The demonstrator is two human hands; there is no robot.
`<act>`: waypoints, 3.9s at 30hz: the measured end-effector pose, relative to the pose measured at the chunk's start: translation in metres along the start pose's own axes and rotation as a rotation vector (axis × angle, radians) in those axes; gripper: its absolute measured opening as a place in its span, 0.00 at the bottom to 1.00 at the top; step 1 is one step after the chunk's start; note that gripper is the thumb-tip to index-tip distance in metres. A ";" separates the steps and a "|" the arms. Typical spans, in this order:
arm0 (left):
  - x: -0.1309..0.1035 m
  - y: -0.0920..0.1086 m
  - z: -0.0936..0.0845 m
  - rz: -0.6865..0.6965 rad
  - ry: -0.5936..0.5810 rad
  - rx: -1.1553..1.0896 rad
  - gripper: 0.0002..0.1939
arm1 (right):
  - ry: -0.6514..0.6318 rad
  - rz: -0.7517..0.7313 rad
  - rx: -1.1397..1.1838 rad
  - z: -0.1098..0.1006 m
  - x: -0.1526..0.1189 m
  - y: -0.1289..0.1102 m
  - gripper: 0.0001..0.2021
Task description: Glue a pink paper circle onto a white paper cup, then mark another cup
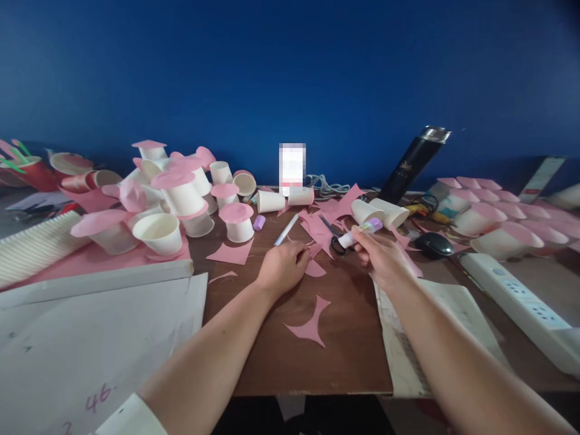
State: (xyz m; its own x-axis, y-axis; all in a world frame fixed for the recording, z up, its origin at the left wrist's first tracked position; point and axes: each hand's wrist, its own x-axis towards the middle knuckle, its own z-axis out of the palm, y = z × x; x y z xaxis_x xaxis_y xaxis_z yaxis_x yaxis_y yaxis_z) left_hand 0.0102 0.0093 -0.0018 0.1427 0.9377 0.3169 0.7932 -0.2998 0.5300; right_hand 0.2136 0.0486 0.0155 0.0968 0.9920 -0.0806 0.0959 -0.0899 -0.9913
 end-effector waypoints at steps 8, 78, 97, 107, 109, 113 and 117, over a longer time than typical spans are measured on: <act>-0.004 0.002 -0.006 0.048 0.104 -0.003 0.17 | -0.315 0.437 0.462 0.003 0.006 0.002 0.20; -0.013 0.007 -0.012 0.089 0.134 -0.068 0.13 | -0.306 -0.496 -0.131 0.023 -0.035 -0.004 0.15; -0.017 0.005 -0.010 0.192 0.158 -0.031 0.11 | -0.431 -0.338 -0.092 0.021 -0.032 -0.007 0.15; -0.016 0.010 -0.010 0.181 0.142 -0.030 0.11 | -0.386 -0.327 -0.098 0.022 -0.033 -0.004 0.13; -0.016 0.011 -0.009 0.165 0.152 -0.020 0.11 | -0.324 -0.326 -0.093 0.023 -0.033 -0.005 0.12; -0.015 0.006 -0.009 0.086 0.162 0.036 0.11 | -0.145 -0.305 0.096 0.021 -0.027 -0.003 0.12; -0.013 -0.005 -0.009 0.013 0.159 0.179 0.12 | -0.019 -0.273 0.263 0.017 -0.017 0.000 0.14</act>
State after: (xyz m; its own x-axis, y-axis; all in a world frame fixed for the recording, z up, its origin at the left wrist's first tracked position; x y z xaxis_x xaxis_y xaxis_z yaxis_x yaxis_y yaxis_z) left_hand -0.0013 -0.0031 -0.0018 0.0697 0.8900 0.4506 0.8861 -0.2627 0.3819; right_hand 0.1955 0.0334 0.0155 0.0846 0.9780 0.1907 -0.1423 0.2013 -0.9691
